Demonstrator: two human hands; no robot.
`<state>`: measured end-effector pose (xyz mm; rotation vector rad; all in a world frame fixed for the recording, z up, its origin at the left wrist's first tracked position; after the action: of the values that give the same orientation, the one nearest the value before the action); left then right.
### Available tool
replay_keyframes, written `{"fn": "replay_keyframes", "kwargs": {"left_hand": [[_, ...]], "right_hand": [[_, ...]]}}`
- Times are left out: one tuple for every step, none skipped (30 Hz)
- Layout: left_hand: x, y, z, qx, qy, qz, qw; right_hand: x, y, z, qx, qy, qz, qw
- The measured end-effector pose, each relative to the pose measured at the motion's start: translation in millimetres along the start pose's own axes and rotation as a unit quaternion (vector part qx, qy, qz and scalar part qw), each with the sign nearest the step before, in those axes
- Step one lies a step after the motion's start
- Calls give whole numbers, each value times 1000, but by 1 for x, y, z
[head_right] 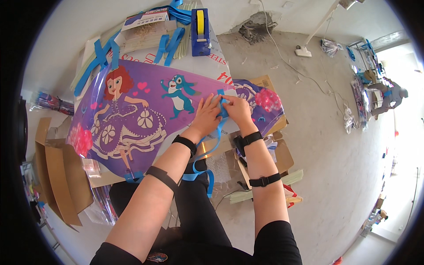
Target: The person picks up a blue ribbon and tapes it to the bottom of a purple kite. They then tape more blue ribbons to the sides of the kite, fold the kite over the ribbons, and press down on the edges by hand.
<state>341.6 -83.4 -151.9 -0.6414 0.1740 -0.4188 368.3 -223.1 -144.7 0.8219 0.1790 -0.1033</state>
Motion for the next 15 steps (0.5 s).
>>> {"fn": "replay_keyframes", "kwargs": {"left_hand": [[0,0,0,0,4,3,1000],[0,0,0,1,8,7,1000],[0,0,0,1,8,7,1000],[0,0,0,2,8,8,1000],[0,-1,0,1,8,7,1000],[0,-1,0,1,9,7,1000],[0,-2,-1,0,10,8,1000],[0,-1,-1,-1,10,10,1000],[-1,0,0,0,10,11,1000],[-1,0,0,-1,5,9,1000],[-1,0,1,-2,0,7,1000],[-1,0,1,-2,0,7,1000],[-1,0,1,0,0,7,1000],[-1,0,0,1,0,8,1000],[0,-1,0,0,0,8,1000]], "right_hand": [[0,0,0,-1,-1,3,1000],[0,1,0,0,-1,3,1000],[-1,2,0,-5,-1,4,1000],[-1,2,1,-9,-1,5,1000],[-1,2,1,-10,-2,4,1000],[-2,2,2,-11,0,2,1000],[-3,2,3,-13,2,0,1000],[-3,3,2,-12,2,0,1000],[-3,4,2,-14,1,-1,1000],[-3,5,2,-15,0,-2,1000],[-3,4,2,-15,0,-2,1000],[-3,4,2,-8,-1,-3,1000],[-3,4,2,-2,-1,-5,1000],[-3,3,2,-2,-1,-5,1000],[-2,2,2,3,0,-7,1000]]}}
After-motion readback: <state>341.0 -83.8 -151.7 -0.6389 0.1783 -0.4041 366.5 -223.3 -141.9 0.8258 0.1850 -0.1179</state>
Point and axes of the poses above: each hand's wrist, its own x-axis towards the middle knuckle, its own z-axis out of the back of the hand, y = z × x, the point moved 5 cm from there along x, towards the middle knuckle, and after that the axes turned 5 degrees about z, right-handed, at the moved point
